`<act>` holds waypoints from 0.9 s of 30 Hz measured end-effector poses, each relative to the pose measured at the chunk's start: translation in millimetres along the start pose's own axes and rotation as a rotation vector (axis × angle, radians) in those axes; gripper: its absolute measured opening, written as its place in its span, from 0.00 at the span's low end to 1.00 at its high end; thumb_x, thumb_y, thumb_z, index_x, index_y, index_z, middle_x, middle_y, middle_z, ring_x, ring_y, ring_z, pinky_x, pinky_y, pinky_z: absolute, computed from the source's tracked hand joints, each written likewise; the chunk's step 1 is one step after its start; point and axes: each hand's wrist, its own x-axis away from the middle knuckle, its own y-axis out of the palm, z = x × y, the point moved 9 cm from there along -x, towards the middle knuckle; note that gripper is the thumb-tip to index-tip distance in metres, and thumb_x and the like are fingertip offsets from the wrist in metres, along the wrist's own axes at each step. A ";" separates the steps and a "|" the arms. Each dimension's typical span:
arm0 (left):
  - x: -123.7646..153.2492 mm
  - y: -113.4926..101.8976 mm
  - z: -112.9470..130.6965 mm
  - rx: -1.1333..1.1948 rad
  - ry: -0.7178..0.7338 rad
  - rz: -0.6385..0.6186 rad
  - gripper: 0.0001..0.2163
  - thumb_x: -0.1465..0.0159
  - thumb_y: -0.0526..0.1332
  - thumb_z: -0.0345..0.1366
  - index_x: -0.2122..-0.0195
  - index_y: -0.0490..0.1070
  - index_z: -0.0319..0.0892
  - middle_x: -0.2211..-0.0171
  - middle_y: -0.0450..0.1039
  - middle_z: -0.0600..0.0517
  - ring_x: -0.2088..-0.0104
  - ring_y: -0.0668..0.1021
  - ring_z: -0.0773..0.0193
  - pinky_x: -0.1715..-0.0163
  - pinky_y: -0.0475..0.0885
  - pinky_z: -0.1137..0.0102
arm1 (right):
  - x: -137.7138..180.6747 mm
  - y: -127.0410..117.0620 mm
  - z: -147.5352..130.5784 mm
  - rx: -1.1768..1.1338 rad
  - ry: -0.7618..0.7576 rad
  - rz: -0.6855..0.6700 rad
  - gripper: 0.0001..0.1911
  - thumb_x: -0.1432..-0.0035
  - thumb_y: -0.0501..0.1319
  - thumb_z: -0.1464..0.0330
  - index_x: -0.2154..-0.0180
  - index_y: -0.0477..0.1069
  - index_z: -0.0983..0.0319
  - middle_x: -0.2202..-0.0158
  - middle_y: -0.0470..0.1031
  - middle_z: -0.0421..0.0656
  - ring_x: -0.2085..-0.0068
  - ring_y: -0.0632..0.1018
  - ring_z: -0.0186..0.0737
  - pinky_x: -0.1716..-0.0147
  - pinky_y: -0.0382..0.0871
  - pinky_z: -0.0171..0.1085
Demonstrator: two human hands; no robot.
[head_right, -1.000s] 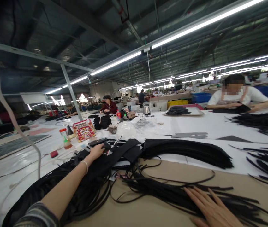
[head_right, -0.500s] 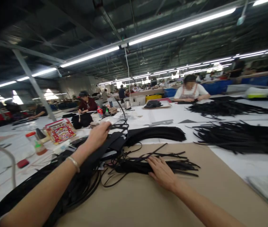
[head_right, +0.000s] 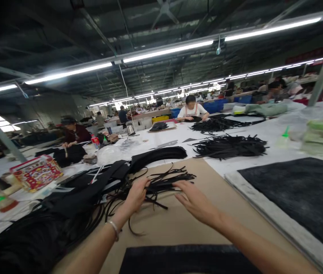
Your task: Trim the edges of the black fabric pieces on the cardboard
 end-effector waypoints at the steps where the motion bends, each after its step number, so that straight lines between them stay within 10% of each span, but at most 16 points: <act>1: 3.1 -6.7 13.7 0.019 0.005 0.008 0.13 0.29 0.48 0.38 0.54 0.68 0.40 0.58 0.73 0.49 0.55 0.75 0.61 0.50 0.69 0.58 | -7.9 3.0 -10.8 -0.061 -0.002 0.007 0.28 0.34 0.50 0.54 0.40 0.62 0.63 0.40 0.62 0.50 0.40 0.63 0.50 0.39 0.55 0.49; 5: 9.2 -14.1 45.3 0.052 -0.038 0.035 0.12 0.31 0.50 0.39 0.52 0.68 0.41 0.61 0.73 0.51 0.60 0.75 0.61 0.55 0.70 0.59 | -43.1 36.0 -34.5 -0.294 -0.003 -0.058 0.30 0.41 0.55 0.54 0.42 0.61 0.63 0.45 0.68 0.51 0.46 0.69 0.52 0.44 0.62 0.47; 11: 12.5 -5.3 7.0 0.223 -0.234 0.083 0.14 0.32 0.52 0.45 0.56 0.69 0.40 0.65 0.72 0.51 0.64 0.75 0.62 0.57 0.71 0.59 | -77.3 75.0 -13.5 -0.291 0.027 -0.150 0.22 0.46 0.50 0.59 0.58 0.72 0.65 0.69 0.74 0.45 0.67 0.74 0.46 0.65 0.67 0.40; 20: 53.1 -7.4 -21.1 0.739 -0.189 -0.127 0.19 0.40 0.61 0.53 0.64 0.69 0.39 0.76 0.61 0.58 0.78 0.62 0.72 0.76 0.59 0.72 | -84.3 20.6 -18.7 -0.267 -0.020 -0.310 0.18 0.50 0.58 0.55 0.69 0.74 0.64 0.70 0.72 0.44 0.66 0.70 0.46 0.67 0.62 0.37; 27: 111.8 -27.0 11.7 0.839 -0.192 -0.294 0.18 0.42 0.61 0.52 0.68 0.70 0.39 0.77 0.58 0.58 0.75 0.59 0.71 0.75 0.53 0.73 | 6.6 -2.2 -48.4 -0.266 0.176 -0.652 0.23 0.39 0.57 0.49 0.63 0.75 0.62 0.75 0.60 0.39 0.74 0.61 0.35 0.78 0.50 0.32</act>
